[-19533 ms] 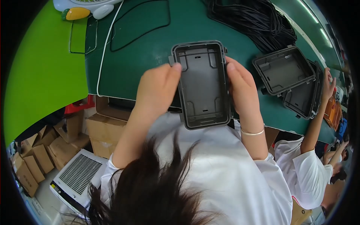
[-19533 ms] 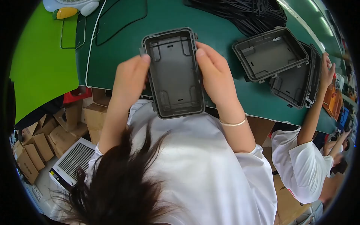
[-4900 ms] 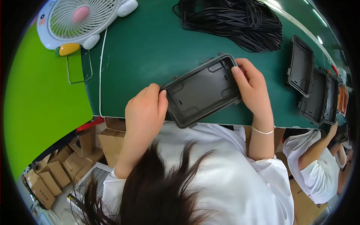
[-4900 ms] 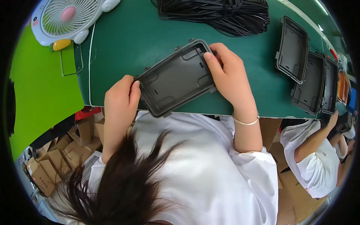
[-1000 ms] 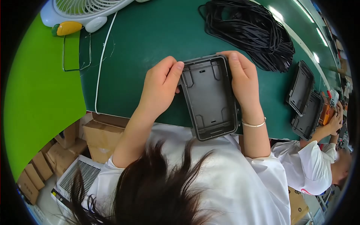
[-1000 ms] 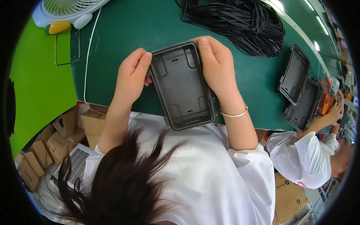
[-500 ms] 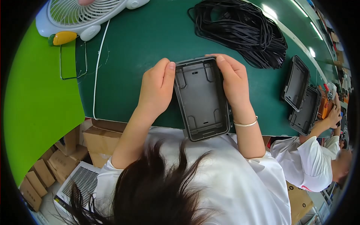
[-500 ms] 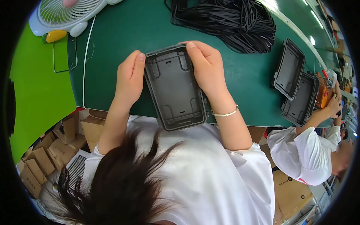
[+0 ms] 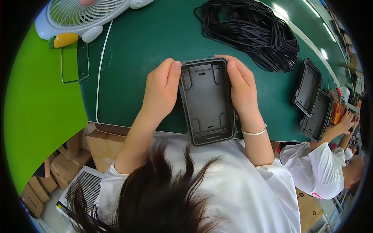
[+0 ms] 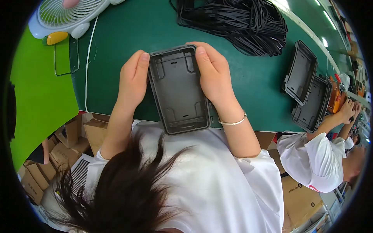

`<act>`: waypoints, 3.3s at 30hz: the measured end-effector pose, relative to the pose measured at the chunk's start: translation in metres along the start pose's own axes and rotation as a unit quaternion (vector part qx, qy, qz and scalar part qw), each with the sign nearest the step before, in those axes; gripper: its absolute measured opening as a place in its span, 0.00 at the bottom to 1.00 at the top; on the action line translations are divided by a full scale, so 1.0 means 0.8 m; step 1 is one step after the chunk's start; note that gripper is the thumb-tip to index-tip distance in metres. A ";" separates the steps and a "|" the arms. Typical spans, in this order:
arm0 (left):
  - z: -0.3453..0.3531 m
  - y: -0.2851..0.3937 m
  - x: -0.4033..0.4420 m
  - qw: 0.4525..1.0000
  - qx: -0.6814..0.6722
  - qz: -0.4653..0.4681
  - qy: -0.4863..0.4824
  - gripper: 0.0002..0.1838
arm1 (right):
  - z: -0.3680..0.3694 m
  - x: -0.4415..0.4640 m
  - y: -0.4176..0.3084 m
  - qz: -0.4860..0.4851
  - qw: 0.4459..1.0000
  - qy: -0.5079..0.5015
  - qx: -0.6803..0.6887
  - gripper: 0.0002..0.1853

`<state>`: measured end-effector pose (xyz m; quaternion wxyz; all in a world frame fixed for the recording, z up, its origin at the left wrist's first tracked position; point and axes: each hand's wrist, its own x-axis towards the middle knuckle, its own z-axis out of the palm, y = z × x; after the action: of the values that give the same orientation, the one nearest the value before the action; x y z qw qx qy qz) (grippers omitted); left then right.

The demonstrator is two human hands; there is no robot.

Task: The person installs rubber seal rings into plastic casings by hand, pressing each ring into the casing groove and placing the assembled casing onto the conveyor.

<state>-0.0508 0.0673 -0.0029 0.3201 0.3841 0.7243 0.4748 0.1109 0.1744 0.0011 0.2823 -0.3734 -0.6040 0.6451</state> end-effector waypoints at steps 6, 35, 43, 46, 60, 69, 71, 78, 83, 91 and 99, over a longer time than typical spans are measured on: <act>-0.009 0.023 -0.020 0.973 -0.135 -0.178 -0.061 0.19 | -0.011 -0.003 -0.024 0.081 0.997 -0.009 -0.008 0.17; 0.005 0.000 -0.051 0.997 -0.037 -0.062 -0.018 0.25 | -0.024 -0.022 -0.015 0.077 0.996 -0.036 -0.040 0.18; 0.010 0.015 -0.054 0.997 0.063 -0.037 -0.028 0.22 | -0.012 -0.024 -0.019 0.007 0.966 -0.038 -0.256 0.18; 0.009 0.015 -0.047 0.997 0.048 -0.056 -0.028 0.22 | -0.021 -0.014 -0.027 0.096 0.990 -0.061 -0.084 0.18; 0.012 0.005 -0.039 0.997 -0.017 -0.074 -0.033 0.23 | -0.021 -0.016 -0.014 0.160 0.982 -0.042 0.088 0.15; 0.001 0.023 -0.060 0.990 0.030 -0.081 -0.114 0.22 | -0.031 -0.044 -0.007 0.089 0.983 -0.078 -0.139 0.14; 0.004 0.020 -0.056 0.991 0.024 -0.074 -0.109 0.22 | -0.034 -0.037 -0.009 0.106 0.979 -0.085 -0.154 0.14; 0.006 0.018 -0.051 0.992 0.014 -0.088 -0.090 0.22 | -0.027 -0.045 -0.017 0.108 0.992 -0.039 0.047 0.15; 0.007 0.014 -0.053 0.993 0.039 -0.048 -0.102 0.22 | -0.032 -0.053 -0.005 0.079 0.991 -0.072 -0.078 0.16; 0.007 0.024 -0.053 0.990 -0.039 -0.106 -0.088 0.21 | -0.025 -0.058 -0.018 0.123 0.989 -0.021 0.085 0.13; 0.008 0.002 -0.054 0.995 0.051 0.002 -0.091 0.21 | -0.030 -0.072 -0.006 0.022 0.978 -0.039 -0.204 0.11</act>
<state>-0.0235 0.0336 0.0003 0.3637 0.4432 0.7145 0.4009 0.1625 0.1417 0.0143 0.1618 -0.4115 -0.7250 0.5280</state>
